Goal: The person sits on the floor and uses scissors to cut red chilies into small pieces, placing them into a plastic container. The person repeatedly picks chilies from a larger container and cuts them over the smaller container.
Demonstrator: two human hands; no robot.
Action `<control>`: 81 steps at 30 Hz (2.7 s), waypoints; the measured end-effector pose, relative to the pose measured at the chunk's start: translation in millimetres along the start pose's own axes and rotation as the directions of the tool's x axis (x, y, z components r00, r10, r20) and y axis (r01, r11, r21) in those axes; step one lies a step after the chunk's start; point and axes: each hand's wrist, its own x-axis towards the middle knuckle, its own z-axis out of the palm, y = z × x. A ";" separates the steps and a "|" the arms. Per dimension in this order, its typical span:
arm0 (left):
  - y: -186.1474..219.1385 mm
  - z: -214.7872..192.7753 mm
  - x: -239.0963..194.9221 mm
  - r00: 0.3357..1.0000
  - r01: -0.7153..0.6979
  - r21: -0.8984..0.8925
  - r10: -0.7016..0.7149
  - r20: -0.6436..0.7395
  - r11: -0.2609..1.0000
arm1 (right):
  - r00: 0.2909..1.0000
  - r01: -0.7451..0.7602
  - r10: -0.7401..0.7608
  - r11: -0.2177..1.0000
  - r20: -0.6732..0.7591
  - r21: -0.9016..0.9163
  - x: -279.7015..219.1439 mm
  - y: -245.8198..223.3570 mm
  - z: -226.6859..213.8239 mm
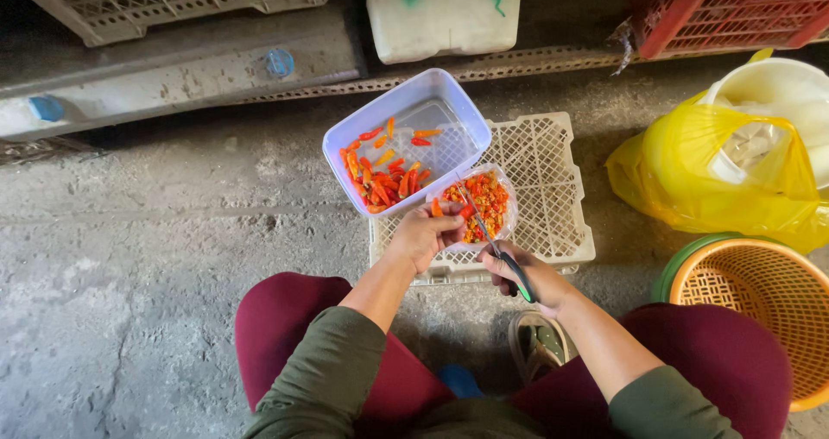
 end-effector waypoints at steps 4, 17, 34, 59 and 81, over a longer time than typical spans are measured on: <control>-7.1 6.7 4.1 0.999 0.018 -0.046 -0.020 -0.049 0.999 | 1.000 -0.009 0.010 0.997 -0.013 0.072 2.9 2.2 0.2; -31.0 0.5 28.2 0.991 0.068 -0.046 -0.073 -0.110 0.997 | 0.969 -0.184 0.175 0.982 -0.175 -0.035 10.5 4.8 -2.8; -25.1 8.2 24.6 0.987 0.036 0.019 -0.033 -0.155 0.999 | 0.973 -0.195 0.189 0.980 -0.133 -0.038 7.7 3.4 -5.0; -22.5 9.9 22.8 0.977 -0.012 0.066 0.026 -0.210 0.998 | 0.994 -0.105 0.104 0.994 -0.024 -0.036 15.2 14.4 -8.2; -24.5 9.2 24.8 0.981 -0.037 0.084 0.052 -0.186 0.996 | 0.997 -0.080 0.079 0.993 -0.019 -0.082 18.1 19.8 -10.6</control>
